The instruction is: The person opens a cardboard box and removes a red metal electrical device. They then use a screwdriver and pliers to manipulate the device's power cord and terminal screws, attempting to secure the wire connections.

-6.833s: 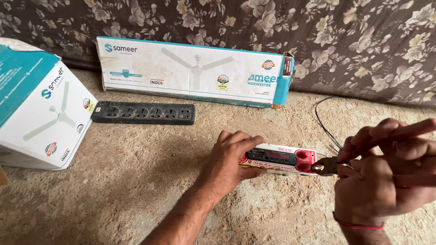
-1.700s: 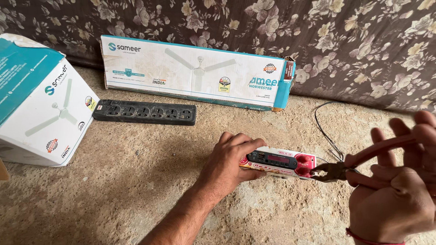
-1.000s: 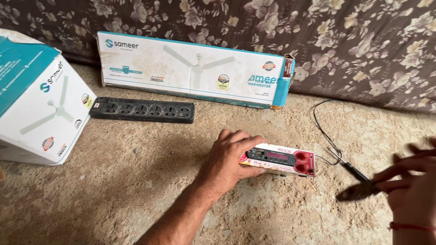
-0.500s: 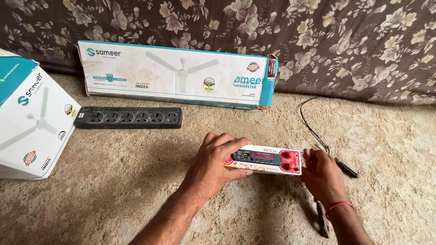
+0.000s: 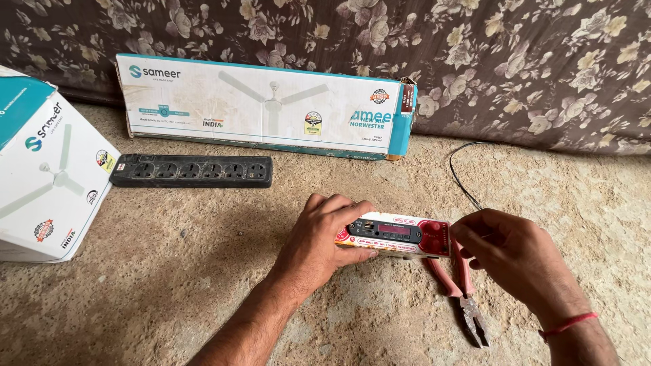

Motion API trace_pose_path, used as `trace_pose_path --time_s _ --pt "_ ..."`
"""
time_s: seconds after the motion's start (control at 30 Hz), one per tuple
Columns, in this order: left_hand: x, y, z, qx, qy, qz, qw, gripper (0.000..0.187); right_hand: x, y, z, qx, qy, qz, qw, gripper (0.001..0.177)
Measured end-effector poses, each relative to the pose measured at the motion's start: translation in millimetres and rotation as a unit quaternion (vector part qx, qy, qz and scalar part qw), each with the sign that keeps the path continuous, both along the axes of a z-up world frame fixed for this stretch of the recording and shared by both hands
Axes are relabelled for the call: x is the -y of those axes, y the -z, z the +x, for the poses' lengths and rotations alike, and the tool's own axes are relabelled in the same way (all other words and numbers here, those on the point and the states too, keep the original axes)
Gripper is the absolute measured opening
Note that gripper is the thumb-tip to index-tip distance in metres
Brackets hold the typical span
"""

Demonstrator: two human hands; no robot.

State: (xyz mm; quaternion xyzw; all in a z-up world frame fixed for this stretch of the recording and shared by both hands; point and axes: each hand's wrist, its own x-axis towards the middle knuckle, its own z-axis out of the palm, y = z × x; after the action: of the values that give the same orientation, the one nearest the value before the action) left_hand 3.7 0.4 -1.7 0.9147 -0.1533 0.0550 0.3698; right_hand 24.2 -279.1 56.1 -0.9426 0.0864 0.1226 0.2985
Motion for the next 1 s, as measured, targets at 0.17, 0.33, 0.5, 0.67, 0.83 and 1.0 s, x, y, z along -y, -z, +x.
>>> trace_pose_path --time_s 0.17,0.33,0.5,0.67,0.83,1.0 --pt "1 -1 0 0.003 -0.001 -0.001 1.000 0.074 -6 -9 -5 0.025 -0.076 -0.060 0.995 0.024" --pt "0 -2 0 -0.014 0.000 0.000 1.000 0.074 -7 -14 -8 -0.010 -0.092 -0.013 0.996 0.020" --pt "0 -4 1 -0.015 -0.003 0.013 1.000 0.074 -14 -22 -12 -0.011 -0.079 0.000 0.997 0.021" --pt "-1 -3 0 -0.005 -0.003 0.011 1.000 0.074 -15 -21 -13 0.027 -0.097 -0.005 0.995 0.020" --pt "0 -5 0 -0.013 -0.009 0.019 1.000 0.074 -11 -14 -10 0.036 -0.095 0.009 0.995 0.019" --pt "1 -8 0 -0.024 -0.013 0.023 0.999 0.072 0 -13 -6 0.016 -0.092 0.037 0.995 0.016"
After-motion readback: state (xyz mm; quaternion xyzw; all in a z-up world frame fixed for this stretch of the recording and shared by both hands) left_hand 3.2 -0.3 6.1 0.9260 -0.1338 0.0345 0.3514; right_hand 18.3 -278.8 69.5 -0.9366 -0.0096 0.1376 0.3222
